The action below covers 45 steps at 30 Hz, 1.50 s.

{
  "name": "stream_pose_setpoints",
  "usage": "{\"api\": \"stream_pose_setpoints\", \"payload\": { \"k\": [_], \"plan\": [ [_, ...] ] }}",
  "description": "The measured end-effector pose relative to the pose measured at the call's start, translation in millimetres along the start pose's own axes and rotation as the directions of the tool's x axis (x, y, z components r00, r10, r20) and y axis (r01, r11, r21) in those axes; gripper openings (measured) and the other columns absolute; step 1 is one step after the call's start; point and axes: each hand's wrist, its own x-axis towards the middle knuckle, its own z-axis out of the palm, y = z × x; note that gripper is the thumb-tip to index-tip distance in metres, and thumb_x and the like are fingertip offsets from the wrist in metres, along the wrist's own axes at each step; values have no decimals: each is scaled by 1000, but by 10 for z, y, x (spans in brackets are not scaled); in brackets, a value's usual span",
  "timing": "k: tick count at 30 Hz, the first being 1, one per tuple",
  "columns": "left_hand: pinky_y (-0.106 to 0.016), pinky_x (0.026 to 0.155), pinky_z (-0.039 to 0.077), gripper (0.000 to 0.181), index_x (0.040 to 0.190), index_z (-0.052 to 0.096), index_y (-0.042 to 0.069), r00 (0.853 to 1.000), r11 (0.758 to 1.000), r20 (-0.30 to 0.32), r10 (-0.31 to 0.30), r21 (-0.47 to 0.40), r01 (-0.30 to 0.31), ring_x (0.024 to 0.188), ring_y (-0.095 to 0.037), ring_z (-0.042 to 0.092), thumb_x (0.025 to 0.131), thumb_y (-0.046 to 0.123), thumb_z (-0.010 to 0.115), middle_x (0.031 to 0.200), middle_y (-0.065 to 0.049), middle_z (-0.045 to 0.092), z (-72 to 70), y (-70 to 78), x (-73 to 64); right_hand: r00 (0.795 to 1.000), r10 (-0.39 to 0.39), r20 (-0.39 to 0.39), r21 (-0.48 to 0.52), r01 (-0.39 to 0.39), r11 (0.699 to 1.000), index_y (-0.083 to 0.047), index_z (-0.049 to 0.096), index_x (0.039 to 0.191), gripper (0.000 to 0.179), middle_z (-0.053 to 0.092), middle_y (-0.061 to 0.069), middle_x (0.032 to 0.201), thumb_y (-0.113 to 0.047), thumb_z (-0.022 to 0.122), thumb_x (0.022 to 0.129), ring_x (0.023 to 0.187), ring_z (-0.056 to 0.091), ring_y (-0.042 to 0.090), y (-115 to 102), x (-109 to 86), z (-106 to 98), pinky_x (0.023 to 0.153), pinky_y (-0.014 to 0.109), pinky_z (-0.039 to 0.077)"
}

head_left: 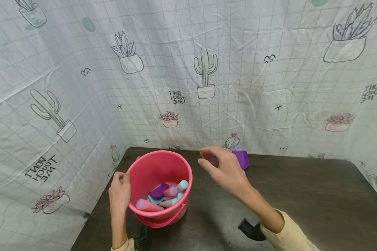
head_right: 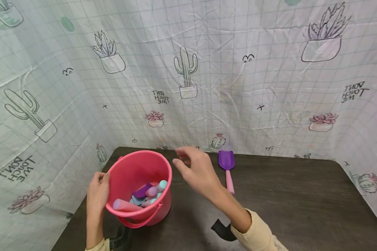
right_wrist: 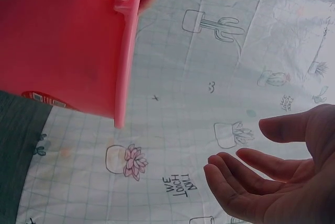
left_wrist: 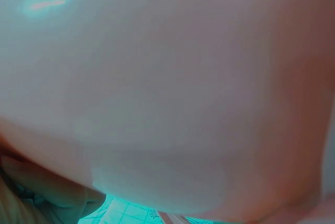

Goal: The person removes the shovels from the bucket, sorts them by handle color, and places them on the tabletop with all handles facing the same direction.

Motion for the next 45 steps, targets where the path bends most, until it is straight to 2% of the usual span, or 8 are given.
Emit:
{"api": "stream_pose_setpoints", "payload": {
  "k": [17, 24, 33, 45],
  "plan": [
    [-33, 59, 46, 30, 117, 52, -1, 1000, 1000, -12, -6, 6, 6, 78, -29, 58, 110, 27, 41, 96, -23, 62, -13, 2, -21, 999, -1, 45, 59, -2, 998, -1, 71, 121, 27, 72, 11, 115, -7, 72, 95, 100, 72, 23, -63, -9, 160, 83, 39, 59],
    [-31, 59, 48, 33, 120, 51, -1, 1000, 1000, -6, -15, -17, 15, 84, -36, 63, 110, 29, 41, 103, -27, 66, -3, 5, -1, 999, -2, 53, 64, -2, 998, -3, 72, 120, 27, 72, 9, 115, -7, 74, 94, 99, 72, 21, -75, 9, 189, 83, 35, 59],
    [-32, 58, 46, 29, 116, 55, 0, 999, 998, -53, -6, -60, 2, 77, -34, 62, 108, 26, 43, 89, -23, 67, -5, -22, -22, 995, 34, 91, 63, -39, 997, -1, 71, 122, 28, 72, 12, 118, -9, 73, 95, 97, 73, 23, -77, -8, 235, 81, 34, 59],
    [-30, 57, 48, 26, 108, 59, 1, 995, 994, -96, -11, -113, 0, 72, -29, 63, 106, 24, 47, 79, -16, 69, 6, -28, -49, 992, -21, 121, 86, 11, 996, -2, 71, 121, 27, 72, 7, 115, -6, 73, 94, 102, 71, 22, -91, 6, 336, 85, 34, 58]
  ]
}}
